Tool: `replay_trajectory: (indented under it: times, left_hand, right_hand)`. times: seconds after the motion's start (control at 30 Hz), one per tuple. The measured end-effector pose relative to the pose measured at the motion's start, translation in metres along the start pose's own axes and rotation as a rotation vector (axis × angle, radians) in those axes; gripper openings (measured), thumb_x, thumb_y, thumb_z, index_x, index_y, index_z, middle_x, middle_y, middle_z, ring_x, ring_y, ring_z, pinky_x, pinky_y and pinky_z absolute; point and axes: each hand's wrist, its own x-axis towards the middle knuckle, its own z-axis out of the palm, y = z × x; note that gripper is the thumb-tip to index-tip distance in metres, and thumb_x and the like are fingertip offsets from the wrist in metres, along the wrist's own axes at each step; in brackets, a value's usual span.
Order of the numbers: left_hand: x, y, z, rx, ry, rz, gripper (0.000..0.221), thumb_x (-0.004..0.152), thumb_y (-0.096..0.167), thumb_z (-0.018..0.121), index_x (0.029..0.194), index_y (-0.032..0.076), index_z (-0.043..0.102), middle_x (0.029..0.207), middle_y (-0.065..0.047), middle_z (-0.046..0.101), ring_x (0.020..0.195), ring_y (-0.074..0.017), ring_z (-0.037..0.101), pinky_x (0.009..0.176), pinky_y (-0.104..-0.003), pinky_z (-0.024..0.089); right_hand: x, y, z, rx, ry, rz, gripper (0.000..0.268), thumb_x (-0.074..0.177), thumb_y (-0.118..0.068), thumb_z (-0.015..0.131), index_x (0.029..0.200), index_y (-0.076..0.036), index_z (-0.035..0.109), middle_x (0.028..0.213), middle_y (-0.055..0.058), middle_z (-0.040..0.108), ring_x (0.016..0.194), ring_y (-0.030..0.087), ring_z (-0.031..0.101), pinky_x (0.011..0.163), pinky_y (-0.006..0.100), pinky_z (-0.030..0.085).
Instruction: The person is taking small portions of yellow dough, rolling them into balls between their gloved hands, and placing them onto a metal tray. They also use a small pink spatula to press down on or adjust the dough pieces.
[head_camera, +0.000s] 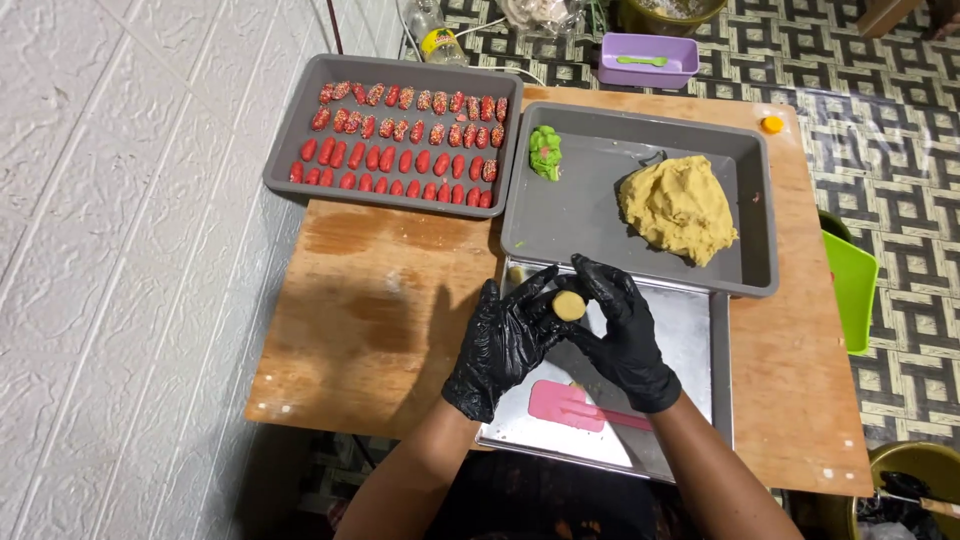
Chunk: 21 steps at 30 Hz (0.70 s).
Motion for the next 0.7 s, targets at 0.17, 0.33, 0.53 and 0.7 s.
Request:
replay_trajectory:
  times: [0.17,0.33,0.53,0.7]
  left_hand:
    - [-0.007,0.006,-0.02,0.016,-0.007,0.004,0.087,0.096,0.065,0.05,0.159,0.008,0.034,0.15,-0.025,0.048,0.132,-0.0454,0.052,0.112,-0.06,0.041]
    - [-0.034,0.031,0.019,0.34,0.168,0.236,0.068,0.096,0.051,0.052,0.153,0.014,0.045,0.151,-0.025,0.049,0.137,-0.0431,0.049,0.116,-0.054,0.039]
    - [-0.062,0.071,-0.021,0.508,0.349,0.57,0.056,0.106,0.038,0.035,0.155,0.012,0.041,0.152,-0.019,0.051,0.139,-0.034,0.05,0.118,-0.042,0.04]
    - [-0.066,0.07,-0.05,0.657,0.269,0.733,0.059,0.103,0.033,0.044,0.157,0.009,0.036,0.155,-0.024,0.044,0.142,-0.0363,0.045,0.121,-0.044,0.034]
  right_hand:
    - [-0.004,0.001,0.0,-0.039,-0.047,0.028,0.072,0.07,-0.014,0.093,0.136,-0.003,0.065,0.124,0.02,0.066,0.111,0.038,0.069,0.098,0.046,0.055]
    - [-0.015,0.008,0.0,-0.001,-0.063,0.121,0.073,0.069,-0.014,0.094,0.135,-0.001,0.066,0.11,0.015,0.071,0.103,0.032,0.072,0.095,0.041,0.055]
    - [-0.031,0.03,0.023,-0.233,-0.26,0.135,0.056,0.072,-0.024,0.092,0.118,-0.001,0.07,0.102,0.018,0.072,0.094,0.039,0.071,0.085,0.046,0.056]
    - [-0.023,0.052,0.058,-0.262,-0.327,0.2,0.076,0.075,-0.041,0.086,0.145,-0.026,0.061,0.118,0.005,0.071,0.11,0.028,0.066,0.094,0.04,0.053]
